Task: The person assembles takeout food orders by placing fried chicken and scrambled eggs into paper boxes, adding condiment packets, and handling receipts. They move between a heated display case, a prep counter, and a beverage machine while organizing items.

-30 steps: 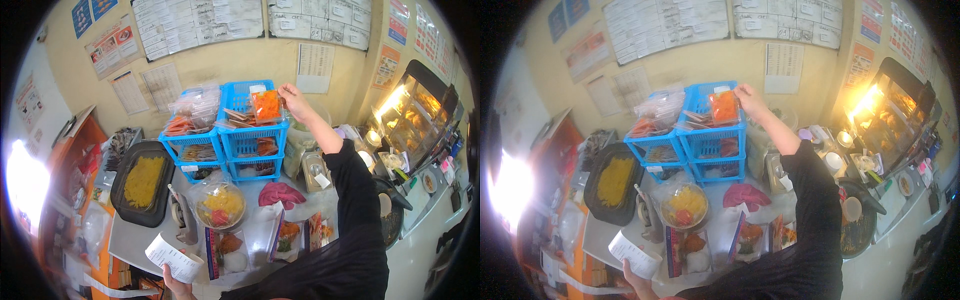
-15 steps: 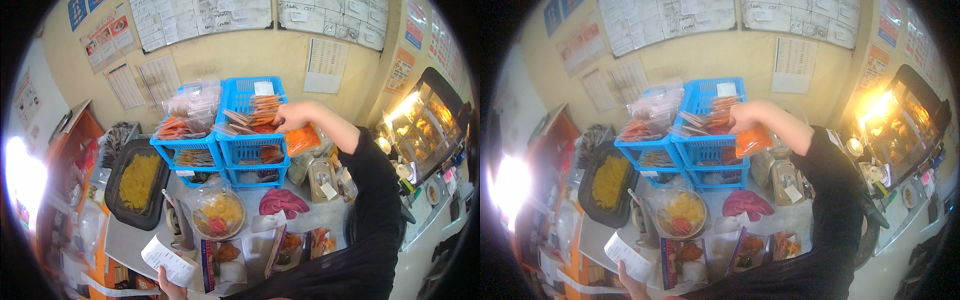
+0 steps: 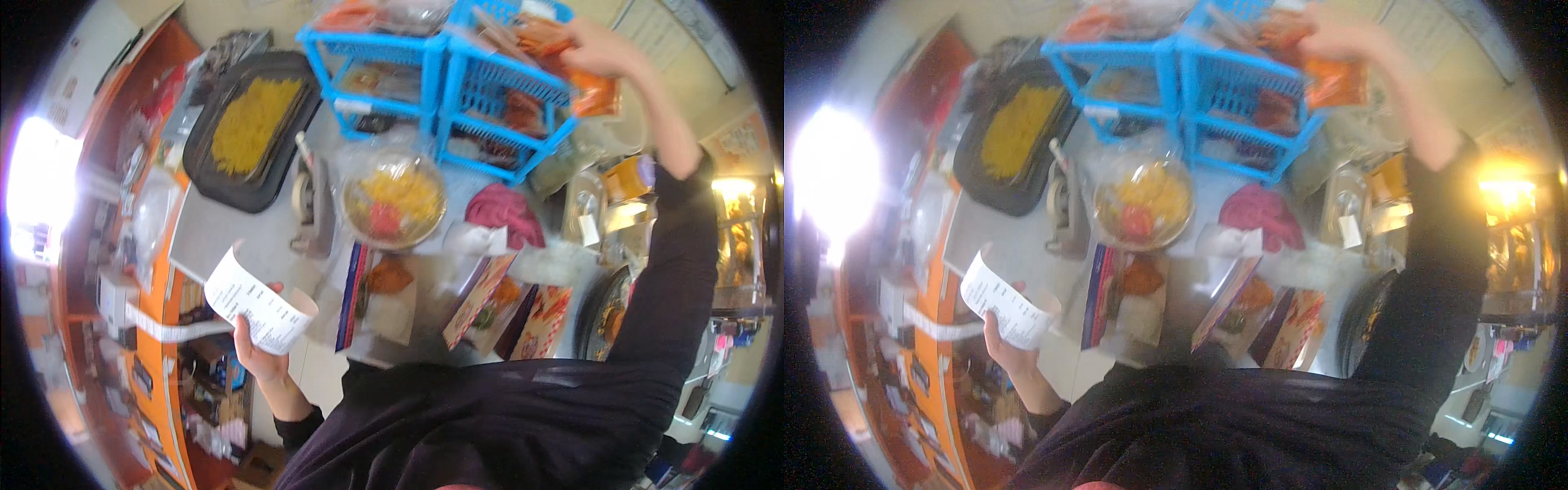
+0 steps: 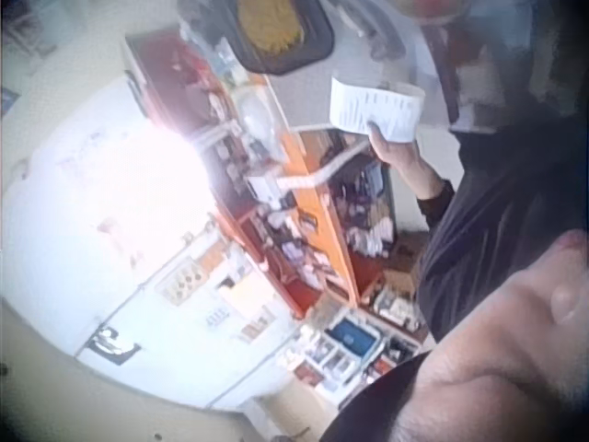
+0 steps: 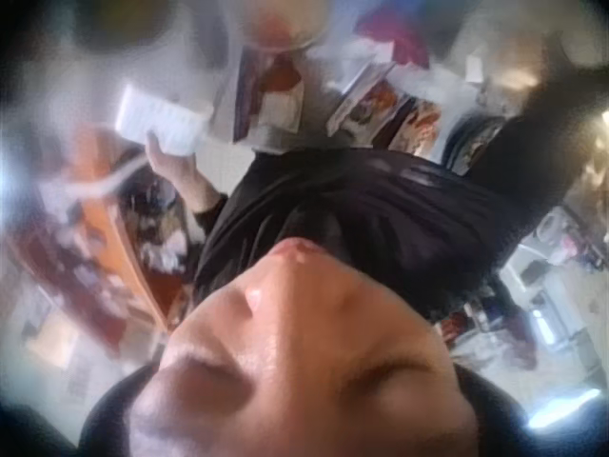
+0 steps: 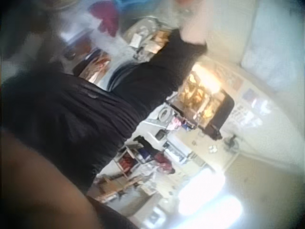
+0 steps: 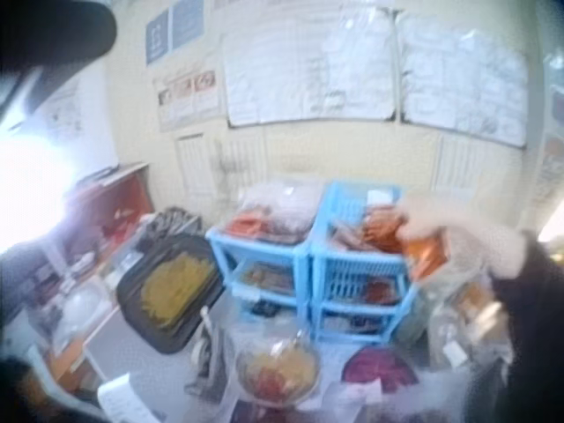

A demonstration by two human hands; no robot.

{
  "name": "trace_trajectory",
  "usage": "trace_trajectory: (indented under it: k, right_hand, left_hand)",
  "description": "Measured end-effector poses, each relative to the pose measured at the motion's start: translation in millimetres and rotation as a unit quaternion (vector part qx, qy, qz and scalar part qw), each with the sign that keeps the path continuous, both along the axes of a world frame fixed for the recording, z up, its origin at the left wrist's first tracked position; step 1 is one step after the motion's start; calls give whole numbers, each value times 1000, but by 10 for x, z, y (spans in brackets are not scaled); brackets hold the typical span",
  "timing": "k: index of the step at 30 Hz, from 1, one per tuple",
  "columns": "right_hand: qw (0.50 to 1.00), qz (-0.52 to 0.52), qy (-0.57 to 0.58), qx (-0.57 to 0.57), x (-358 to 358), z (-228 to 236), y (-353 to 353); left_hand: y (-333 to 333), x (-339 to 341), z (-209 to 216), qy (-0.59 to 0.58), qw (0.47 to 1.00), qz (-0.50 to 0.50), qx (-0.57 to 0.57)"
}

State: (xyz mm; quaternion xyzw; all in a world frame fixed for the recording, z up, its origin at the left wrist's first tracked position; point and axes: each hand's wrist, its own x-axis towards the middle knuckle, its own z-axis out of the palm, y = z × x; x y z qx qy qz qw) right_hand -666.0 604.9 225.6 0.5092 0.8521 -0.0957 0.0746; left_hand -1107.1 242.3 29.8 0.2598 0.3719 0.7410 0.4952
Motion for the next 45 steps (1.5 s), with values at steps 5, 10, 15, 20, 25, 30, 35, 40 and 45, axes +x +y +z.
trace_trajectory:
  k: [5, 10, 15, 20, 25, 30, 35, 40, 45]
  right_hand:
    - [967, -38, 193, 158, 361, 185, -825]
    - [876, -61, 408, -251, -624, -437, -2051]
    - [851, -130, 372, -348, -1101, -1632, -2981]
    - [887, -246, 321, -221, -1616, -1811, -3574]
    - [897, -316, 305, -54, -2004, -2087, -3740]
    - [873, -329, 357, -39, -2159, -2084, -4023]
    - [860, -317, 356, -181, -1799, -1712, -4379]
    - [832, -415, 339, -145, -1332, -1809, -4875]
    - [752, -458, 470, -64, -1247, -2055, -4706]
  left_hand:
    - [-262, -194, 29, 35, 998, -16, -51]
    - [-434, -107, -84, -5, 962, -221, -160]
    - [-357, 129, -203, 42, 912, -309, -268]
    - [-319, -187, -339, 4, 911, -306, -277]
    - [-187, -301, -470, -107, 887, -381, -238]
    - [-16, -166, -393, -139, 855, -458, -198]
    - [122, -8, -218, -143, 834, -502, -177]
    - [161, 296, -80, -116, 827, -526, -162]
    - [146, 627, -67, -94, 830, -523, -166]
